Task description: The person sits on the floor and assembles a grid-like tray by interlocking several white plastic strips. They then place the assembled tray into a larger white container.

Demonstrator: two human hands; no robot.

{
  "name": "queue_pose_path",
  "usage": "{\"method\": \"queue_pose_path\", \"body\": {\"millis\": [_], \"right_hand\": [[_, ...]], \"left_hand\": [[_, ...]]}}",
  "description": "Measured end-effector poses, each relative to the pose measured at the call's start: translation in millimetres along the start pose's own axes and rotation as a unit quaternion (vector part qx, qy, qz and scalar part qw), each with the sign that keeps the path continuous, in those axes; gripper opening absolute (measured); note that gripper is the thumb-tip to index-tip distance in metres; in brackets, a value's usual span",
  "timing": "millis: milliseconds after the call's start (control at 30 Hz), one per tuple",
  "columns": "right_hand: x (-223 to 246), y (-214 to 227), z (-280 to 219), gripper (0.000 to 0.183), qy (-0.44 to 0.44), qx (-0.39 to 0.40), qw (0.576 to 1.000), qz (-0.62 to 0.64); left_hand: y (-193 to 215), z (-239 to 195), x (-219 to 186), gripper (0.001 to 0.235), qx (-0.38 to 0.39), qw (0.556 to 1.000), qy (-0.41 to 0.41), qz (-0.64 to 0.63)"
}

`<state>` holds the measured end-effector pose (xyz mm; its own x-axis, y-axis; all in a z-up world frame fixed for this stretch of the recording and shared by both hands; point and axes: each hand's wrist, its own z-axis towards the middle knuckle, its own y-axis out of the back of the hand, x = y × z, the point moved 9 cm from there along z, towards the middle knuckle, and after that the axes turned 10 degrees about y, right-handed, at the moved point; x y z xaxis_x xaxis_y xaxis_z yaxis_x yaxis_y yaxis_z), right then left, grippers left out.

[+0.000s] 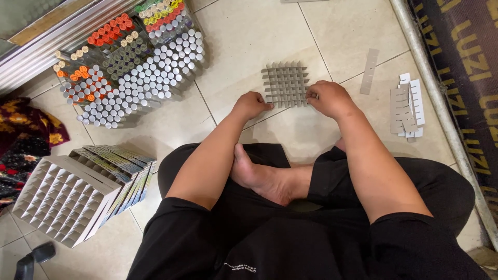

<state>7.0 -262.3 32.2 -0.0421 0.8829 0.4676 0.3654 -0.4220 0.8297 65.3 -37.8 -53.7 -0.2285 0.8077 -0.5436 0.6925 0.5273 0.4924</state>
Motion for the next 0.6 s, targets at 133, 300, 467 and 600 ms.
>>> {"method": "queue_pose_path", "body": {"millis": [133,300,467,600], "right_hand": [[-1,1,0,0.017,-0.004,-0.003,1.000,-0.007],[-2,1,-3,0.021,-0.007,0.000,1.000,-0.011],[-5,-1,-2,0.020,-0.016,0.001,1.000,-0.012],[-7,-6,0,0.021,-0.019,0.002,1.000,0.003]], "left_hand": [[-1,7,4,0.040,0.001,1.000,0.002,-0.002],[-5,19,12,0.046,0.008,0.999,-0.001,-0.033],[-6,24,17,0.044,0.006,0.999,0.002,-0.047],[-7,23,17,0.042,0.011,0.998,-0.003,-0.061]]}}
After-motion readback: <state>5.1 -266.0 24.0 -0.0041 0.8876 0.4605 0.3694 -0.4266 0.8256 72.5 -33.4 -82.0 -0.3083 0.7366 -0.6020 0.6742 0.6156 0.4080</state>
